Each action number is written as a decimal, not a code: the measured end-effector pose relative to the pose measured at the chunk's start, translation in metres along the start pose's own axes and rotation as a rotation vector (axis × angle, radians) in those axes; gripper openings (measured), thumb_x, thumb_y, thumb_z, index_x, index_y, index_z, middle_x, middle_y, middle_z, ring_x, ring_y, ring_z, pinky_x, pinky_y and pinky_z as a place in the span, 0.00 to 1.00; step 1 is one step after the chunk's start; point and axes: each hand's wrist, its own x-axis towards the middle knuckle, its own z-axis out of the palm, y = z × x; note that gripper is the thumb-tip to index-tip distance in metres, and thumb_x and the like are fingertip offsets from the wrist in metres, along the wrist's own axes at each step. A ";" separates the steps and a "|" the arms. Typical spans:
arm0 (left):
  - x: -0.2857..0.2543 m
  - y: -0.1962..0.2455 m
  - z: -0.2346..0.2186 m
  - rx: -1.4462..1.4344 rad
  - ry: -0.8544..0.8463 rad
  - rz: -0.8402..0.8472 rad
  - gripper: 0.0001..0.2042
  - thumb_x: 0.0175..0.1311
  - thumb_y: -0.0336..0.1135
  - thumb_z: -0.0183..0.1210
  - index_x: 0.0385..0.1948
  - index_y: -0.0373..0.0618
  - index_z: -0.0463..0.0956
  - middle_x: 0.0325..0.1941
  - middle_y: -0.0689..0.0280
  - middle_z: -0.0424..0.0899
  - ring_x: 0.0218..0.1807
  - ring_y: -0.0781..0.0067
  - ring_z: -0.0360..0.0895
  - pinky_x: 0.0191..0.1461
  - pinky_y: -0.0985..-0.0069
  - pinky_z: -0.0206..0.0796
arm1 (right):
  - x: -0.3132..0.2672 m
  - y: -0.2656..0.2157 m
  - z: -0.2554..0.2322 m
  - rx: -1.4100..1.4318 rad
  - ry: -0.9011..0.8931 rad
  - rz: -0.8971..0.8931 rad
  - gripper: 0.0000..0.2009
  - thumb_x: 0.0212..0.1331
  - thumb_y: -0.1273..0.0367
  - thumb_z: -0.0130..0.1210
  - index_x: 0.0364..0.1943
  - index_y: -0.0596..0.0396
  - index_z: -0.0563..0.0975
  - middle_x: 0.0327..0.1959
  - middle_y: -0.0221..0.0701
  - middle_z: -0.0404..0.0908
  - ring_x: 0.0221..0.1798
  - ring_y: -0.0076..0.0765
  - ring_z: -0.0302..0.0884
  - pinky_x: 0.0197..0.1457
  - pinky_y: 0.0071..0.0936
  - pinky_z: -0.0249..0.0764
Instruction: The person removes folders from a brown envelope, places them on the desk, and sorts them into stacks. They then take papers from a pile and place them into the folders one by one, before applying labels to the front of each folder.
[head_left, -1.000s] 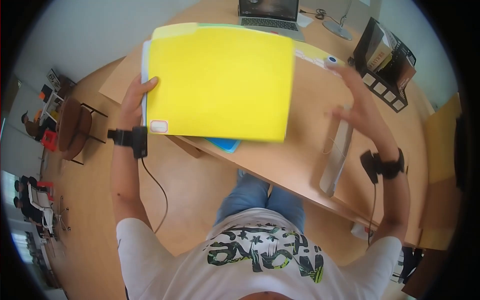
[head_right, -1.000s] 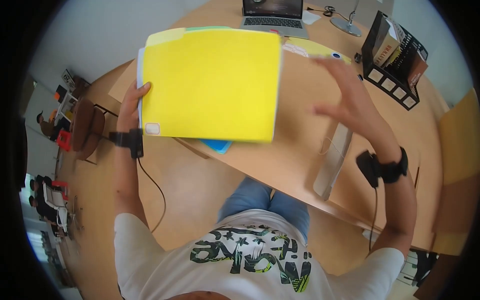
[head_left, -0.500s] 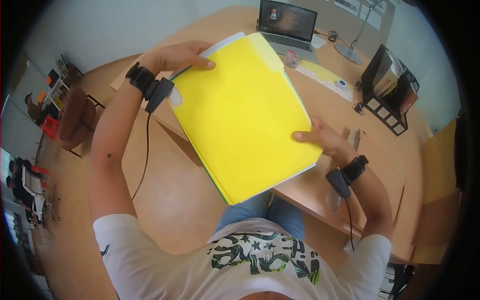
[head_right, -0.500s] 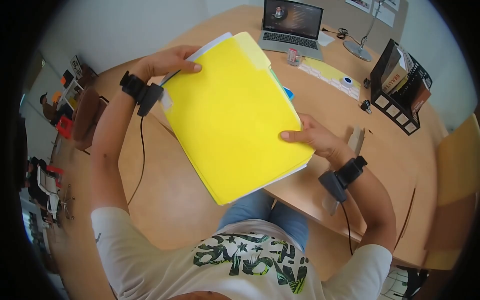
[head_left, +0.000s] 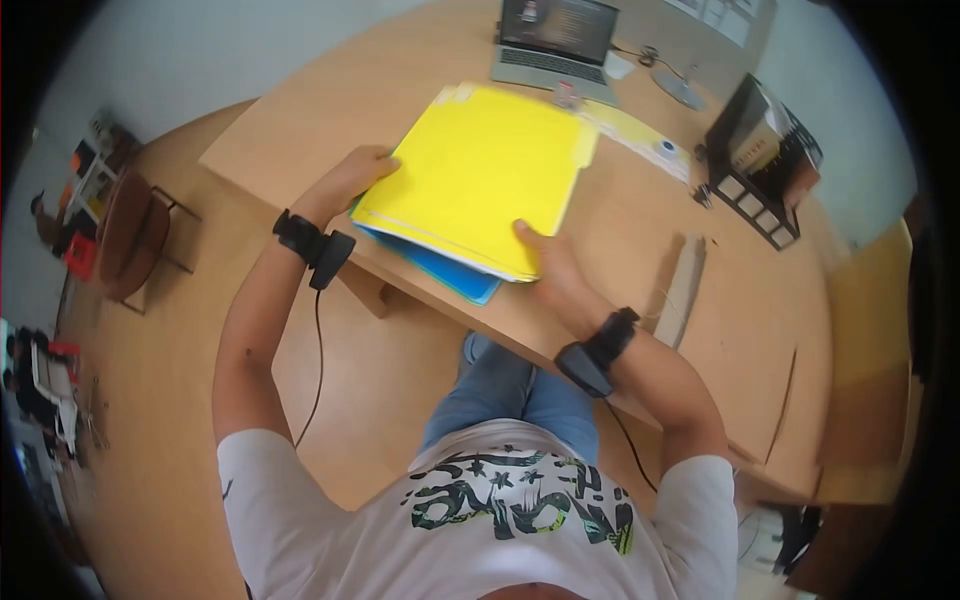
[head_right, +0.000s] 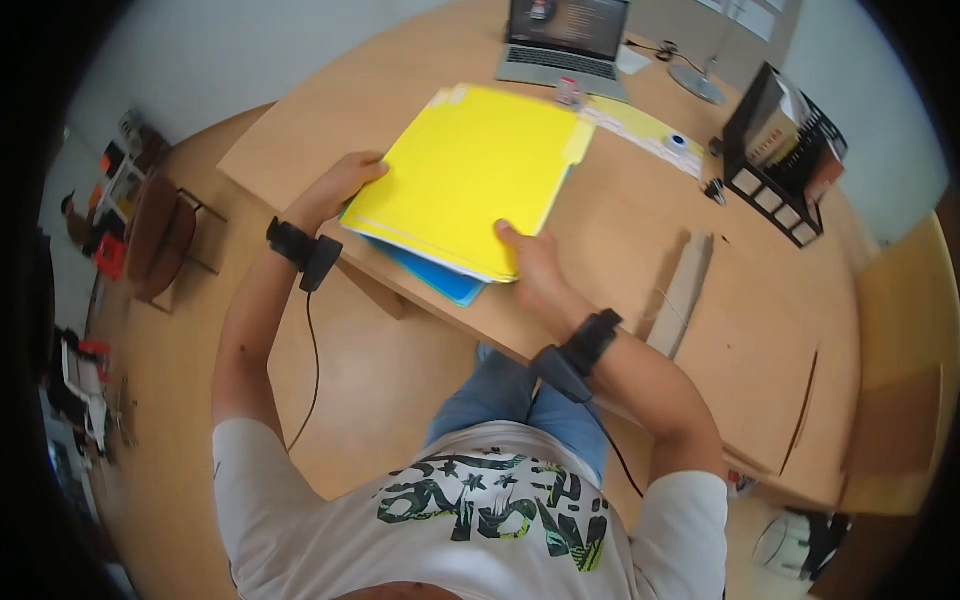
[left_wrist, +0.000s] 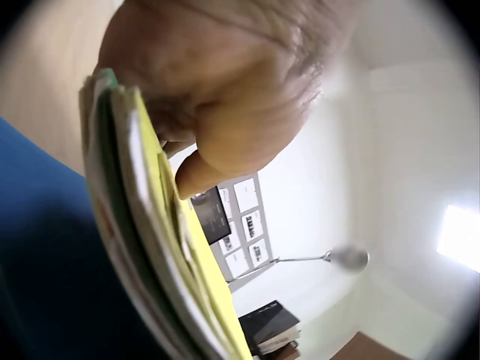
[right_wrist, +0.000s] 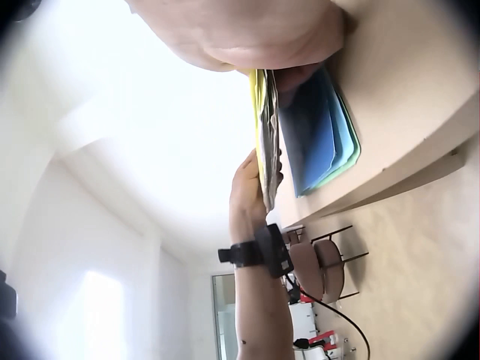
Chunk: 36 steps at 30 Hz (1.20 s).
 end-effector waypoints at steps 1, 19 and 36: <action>0.006 -0.010 -0.002 0.210 0.024 0.047 0.20 0.65 0.37 0.52 0.55 0.35 0.72 0.48 0.48 0.81 0.44 0.59 0.81 0.52 0.67 0.70 | -0.002 0.008 0.003 -0.044 0.010 -0.007 0.19 0.62 0.74 0.54 0.57 0.66 0.67 0.54 0.42 0.76 0.54 0.40 0.76 0.57 0.33 0.73; 0.028 -0.070 0.003 1.240 0.498 0.269 0.19 0.65 0.26 0.46 0.58 0.48 0.69 0.50 0.50 0.73 0.50 0.45 0.72 0.50 0.57 0.70 | -0.022 0.016 0.022 -0.512 0.036 -0.222 0.24 0.48 0.72 0.55 0.52 0.69 0.71 0.44 0.51 0.79 0.48 0.47 0.78 0.48 0.31 0.72; -0.089 0.055 0.313 -0.192 -0.777 -0.324 0.21 0.68 0.46 0.54 0.53 0.38 0.68 0.42 0.59 0.80 0.31 0.74 0.82 0.32 0.81 0.74 | -0.214 -0.214 -0.274 -1.989 0.195 -0.014 0.50 0.35 0.50 0.73 0.66 0.55 0.62 0.64 0.48 0.64 0.67 0.56 0.59 0.68 0.43 0.60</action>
